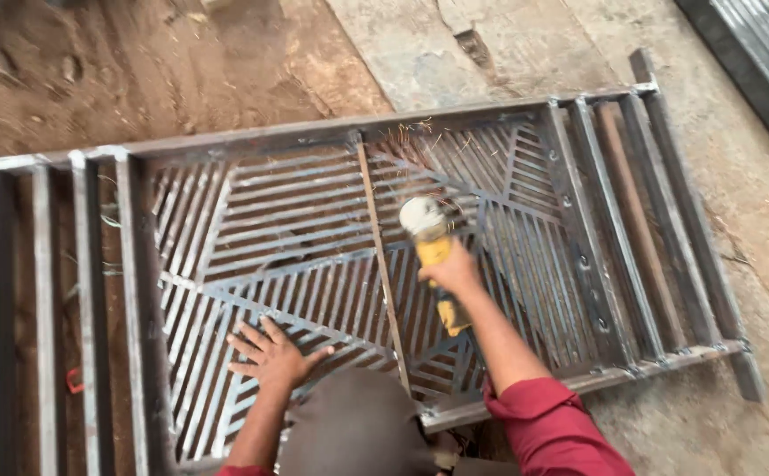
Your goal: Grind and smooth the surface of a decorative metal gate using an angle grinder.
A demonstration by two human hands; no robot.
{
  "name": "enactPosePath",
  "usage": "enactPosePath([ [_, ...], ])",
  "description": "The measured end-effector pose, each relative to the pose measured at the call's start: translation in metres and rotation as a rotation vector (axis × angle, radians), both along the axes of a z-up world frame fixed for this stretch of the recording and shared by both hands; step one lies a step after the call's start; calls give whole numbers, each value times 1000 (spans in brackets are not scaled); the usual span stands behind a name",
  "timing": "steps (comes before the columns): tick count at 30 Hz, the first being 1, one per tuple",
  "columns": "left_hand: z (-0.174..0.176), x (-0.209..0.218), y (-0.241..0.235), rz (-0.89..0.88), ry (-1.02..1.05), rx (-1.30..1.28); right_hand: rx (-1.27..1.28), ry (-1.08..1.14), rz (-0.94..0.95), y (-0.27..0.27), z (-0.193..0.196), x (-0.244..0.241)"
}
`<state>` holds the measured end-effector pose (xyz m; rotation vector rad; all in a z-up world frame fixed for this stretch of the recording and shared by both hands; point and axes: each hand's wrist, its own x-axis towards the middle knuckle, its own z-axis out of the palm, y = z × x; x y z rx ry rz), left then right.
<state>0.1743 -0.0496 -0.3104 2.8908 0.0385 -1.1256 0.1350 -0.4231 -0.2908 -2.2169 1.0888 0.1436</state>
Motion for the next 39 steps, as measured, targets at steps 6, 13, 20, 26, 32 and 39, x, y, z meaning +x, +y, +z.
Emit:
enactPosePath([
  [6, -28, 5, 6, -28, 15, -30, 28, 34, -23, -12, -3, 1],
  [13, -39, 0, 10, 20, -42, -124, 75, -200, -369, -131, -25, -31],
  [20, -32, -1, 7, 26, -31, -144, 27, 50, -42, -19, 6, 16],
  [26, -24, 4, 6, 6, 38, -47, 26, 69, -32, -4, 17, 22],
  [32, -27, 6, 5, 23, 53, -58, 29, -141, -266, -144, -32, -14],
  [39, -26, 4, 4, 16, 30, -53, 33, -85, -142, -63, 1, 24],
])
